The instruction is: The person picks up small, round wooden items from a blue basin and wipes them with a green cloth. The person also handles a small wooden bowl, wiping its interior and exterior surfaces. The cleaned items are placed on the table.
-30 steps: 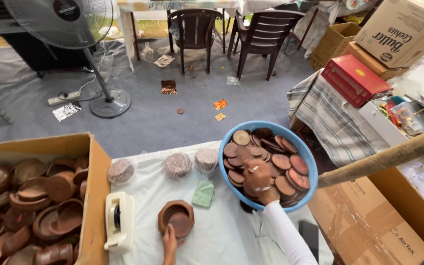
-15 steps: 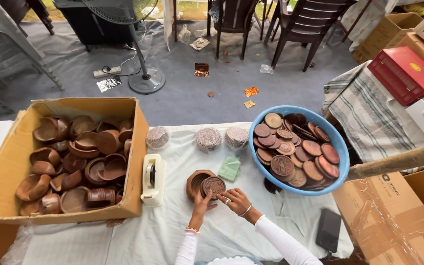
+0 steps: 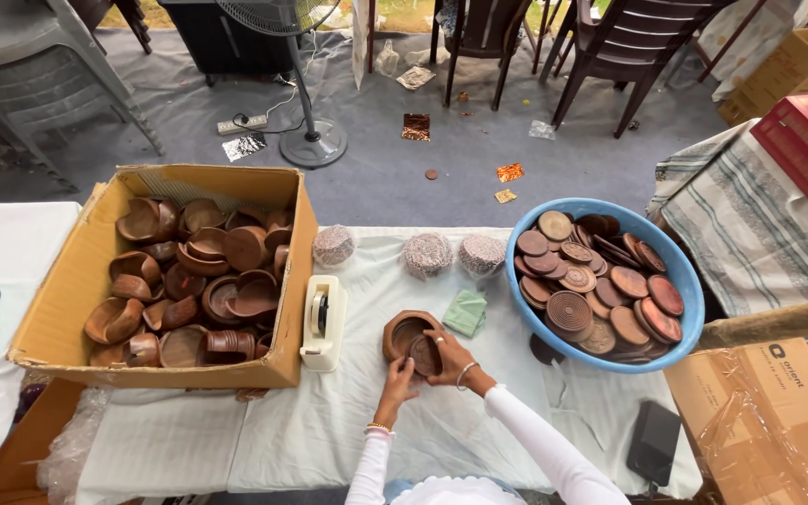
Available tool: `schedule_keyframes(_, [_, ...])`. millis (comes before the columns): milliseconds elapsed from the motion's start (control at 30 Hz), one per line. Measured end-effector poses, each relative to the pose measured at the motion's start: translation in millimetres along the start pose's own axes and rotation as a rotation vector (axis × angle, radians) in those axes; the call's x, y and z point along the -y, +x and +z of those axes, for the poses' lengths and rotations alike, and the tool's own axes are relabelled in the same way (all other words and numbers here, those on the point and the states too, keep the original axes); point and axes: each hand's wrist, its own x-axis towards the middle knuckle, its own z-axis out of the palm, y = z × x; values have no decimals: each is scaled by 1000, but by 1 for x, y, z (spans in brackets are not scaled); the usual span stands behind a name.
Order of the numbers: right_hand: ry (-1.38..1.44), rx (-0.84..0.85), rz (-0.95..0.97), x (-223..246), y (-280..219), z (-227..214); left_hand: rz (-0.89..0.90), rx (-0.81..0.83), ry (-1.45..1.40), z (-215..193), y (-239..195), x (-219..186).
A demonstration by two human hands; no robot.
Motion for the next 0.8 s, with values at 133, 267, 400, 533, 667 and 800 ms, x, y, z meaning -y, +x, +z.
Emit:
schedule_keyframes(133, [-43, -172, -100, -3, 32, 18, 109, -100, -93, -23, 16, 18])
schedule_keyframes(267, [-162, -249, -45, -4, 54, 33, 145, -156, -115, -37, 10, 19])
schedule_keyframes(400, [-212, -159, 142, -19, 66, 45, 138, -183, -133, -50, 6, 25])
schedule_keyframes(533, [-269, -56, 218, -21, 66, 47, 144, -192, -141, -51, 2, 29])
schedule_keyframes(667, [-106, -260, 65, -11, 60, 42, 129, -189, -130, -48, -3, 23])
schedule_keyframes(800, [1, -415, -131, -6, 47, 33, 116, -192, -108, -46, -3, 23])
